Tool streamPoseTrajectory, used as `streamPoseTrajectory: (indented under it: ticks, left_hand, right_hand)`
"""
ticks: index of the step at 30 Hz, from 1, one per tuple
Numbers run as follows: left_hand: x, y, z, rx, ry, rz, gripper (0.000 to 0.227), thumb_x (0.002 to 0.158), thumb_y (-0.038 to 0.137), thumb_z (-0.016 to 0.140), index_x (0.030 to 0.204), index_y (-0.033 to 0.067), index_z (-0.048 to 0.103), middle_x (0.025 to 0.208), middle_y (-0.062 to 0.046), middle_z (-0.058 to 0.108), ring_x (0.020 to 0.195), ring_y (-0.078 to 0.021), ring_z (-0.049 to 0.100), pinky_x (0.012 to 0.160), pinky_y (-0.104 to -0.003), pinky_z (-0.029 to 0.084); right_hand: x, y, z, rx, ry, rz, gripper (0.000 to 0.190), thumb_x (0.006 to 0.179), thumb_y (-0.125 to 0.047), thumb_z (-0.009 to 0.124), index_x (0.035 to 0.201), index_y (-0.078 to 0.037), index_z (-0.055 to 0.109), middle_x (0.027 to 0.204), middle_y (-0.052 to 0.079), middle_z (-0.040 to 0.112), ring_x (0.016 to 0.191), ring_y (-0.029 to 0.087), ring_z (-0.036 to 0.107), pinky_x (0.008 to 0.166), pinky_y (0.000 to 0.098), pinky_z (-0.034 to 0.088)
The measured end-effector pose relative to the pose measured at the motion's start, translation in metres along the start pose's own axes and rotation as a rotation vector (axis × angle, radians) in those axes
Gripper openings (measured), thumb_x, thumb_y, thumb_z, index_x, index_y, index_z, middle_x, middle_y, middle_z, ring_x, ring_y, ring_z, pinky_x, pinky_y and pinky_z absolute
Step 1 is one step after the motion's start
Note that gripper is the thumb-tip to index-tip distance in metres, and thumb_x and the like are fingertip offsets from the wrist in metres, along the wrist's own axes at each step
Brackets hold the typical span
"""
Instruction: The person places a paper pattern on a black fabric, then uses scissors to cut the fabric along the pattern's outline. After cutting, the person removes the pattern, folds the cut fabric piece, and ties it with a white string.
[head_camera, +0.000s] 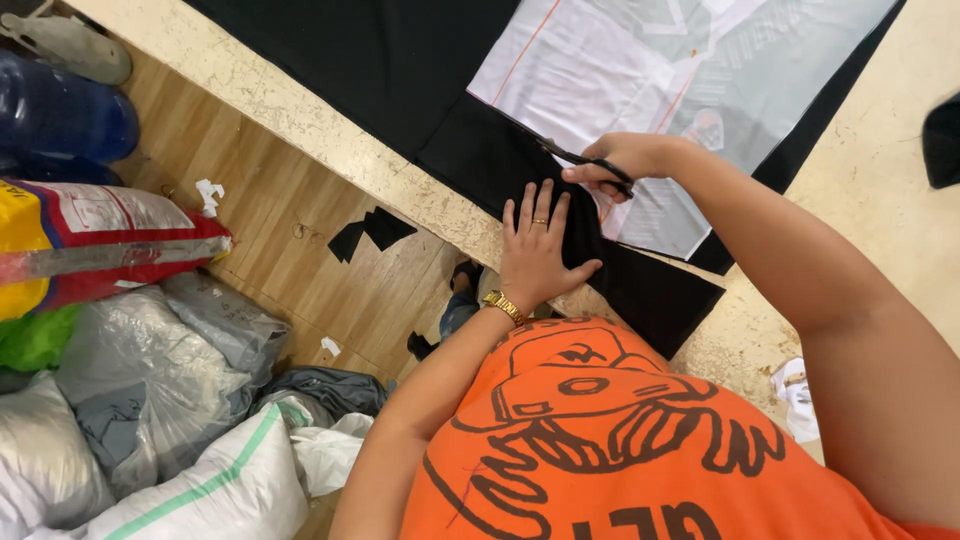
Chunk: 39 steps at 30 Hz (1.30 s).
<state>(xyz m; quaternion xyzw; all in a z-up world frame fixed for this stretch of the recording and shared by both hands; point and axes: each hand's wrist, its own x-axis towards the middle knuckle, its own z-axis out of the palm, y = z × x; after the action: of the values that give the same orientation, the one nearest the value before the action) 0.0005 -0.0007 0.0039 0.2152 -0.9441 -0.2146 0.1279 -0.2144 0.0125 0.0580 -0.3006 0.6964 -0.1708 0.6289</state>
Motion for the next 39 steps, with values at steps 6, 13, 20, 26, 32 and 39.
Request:
streamPoseTrajectory:
  ticks: [6, 13, 20, 26, 32, 39]
  left_hand:
    - [0.001, 0.000, 0.000, -0.013, 0.011, -0.001, 0.099, 0.061, 0.072, 0.058, 0.135, 0.0079, 0.038, 0.147, -0.017, 0.026, 0.140, -0.0348, 0.019, 0.112, -0.055, 0.011]
    - [0.000, 0.000, 0.000, -0.027, 0.036, 0.012, 0.097, 0.062, 0.072, 0.056, 0.133, 0.0077, 0.040, 0.146, -0.018, 0.028, 0.139, -0.0352, 0.022, 0.111, -0.056, 0.013]
    - [0.000, -0.001, 0.001, -0.007, 0.059, 0.025, 0.096, 0.064, 0.074, 0.052, 0.132, 0.0076, 0.041, 0.144, -0.018, 0.031, 0.138, -0.0354, 0.024, 0.110, -0.056, 0.014]
    - [0.000, 0.000, -0.001, 0.001, 0.067, 0.015, 0.097, 0.062, 0.074, 0.053, 0.132, 0.0085, 0.041, 0.143, -0.018, 0.032, 0.137, -0.0347, 0.026, 0.110, -0.054, 0.016]
    - [0.000, 0.001, -0.001, -0.011, 0.050, -0.001, 0.096, 0.061, 0.075, 0.054, 0.132, 0.0104, 0.042, 0.143, -0.016, 0.033, 0.135, -0.0328, 0.028, 0.109, -0.051, 0.018]
    - [-0.001, 0.002, -0.001, -0.016, 0.045, -0.007, 0.096, 0.062, 0.075, 0.053, 0.132, 0.0106, 0.041, 0.144, -0.016, 0.032, 0.135, -0.0325, 0.028, 0.109, -0.050, 0.018]
  right_hand:
    - [0.003, -0.003, 0.002, 0.023, 0.047, -0.036, 0.042, 0.080, -0.035, 0.069, 0.067, 0.002, 0.055, 0.044, 0.012, 0.047, 0.036, 0.023, 0.054, 0.033, 0.0298, 0.044]
    - [0.002, -0.018, -0.001, -0.009, 0.055, -0.015, 0.046, 0.078, -0.041, 0.069, 0.068, 0.002, 0.055, 0.047, 0.013, 0.048, 0.038, 0.023, 0.055, 0.035, 0.0301, 0.046]
    - [0.016, -0.027, -0.001, -0.049, 0.064, -0.041, 0.049, 0.077, -0.044, 0.070, 0.068, 0.001, 0.054, 0.047, 0.012, 0.047, 0.037, 0.023, 0.055, 0.034, 0.0296, 0.047]
    - [0.011, -0.039, -0.003, -0.094, 0.062, 0.005, 0.050, 0.076, -0.045, 0.070, 0.068, 0.002, 0.055, 0.047, 0.012, 0.049, 0.038, 0.023, 0.056, 0.035, 0.0291, 0.047]
    - [0.017, -0.045, -0.003, -0.121, 0.061, -0.003, 0.052, 0.075, -0.047, 0.071, 0.068, 0.002, 0.056, 0.048, 0.013, 0.048, 0.038, 0.023, 0.056, 0.035, 0.0302, 0.047]
    - [0.020, -0.042, -0.004, -0.162, 0.080, -0.016, 0.048, 0.077, -0.042, 0.070, 0.069, 0.003, 0.055, 0.048, 0.012, 0.047, 0.038, 0.022, 0.055, 0.036, 0.0295, 0.047]
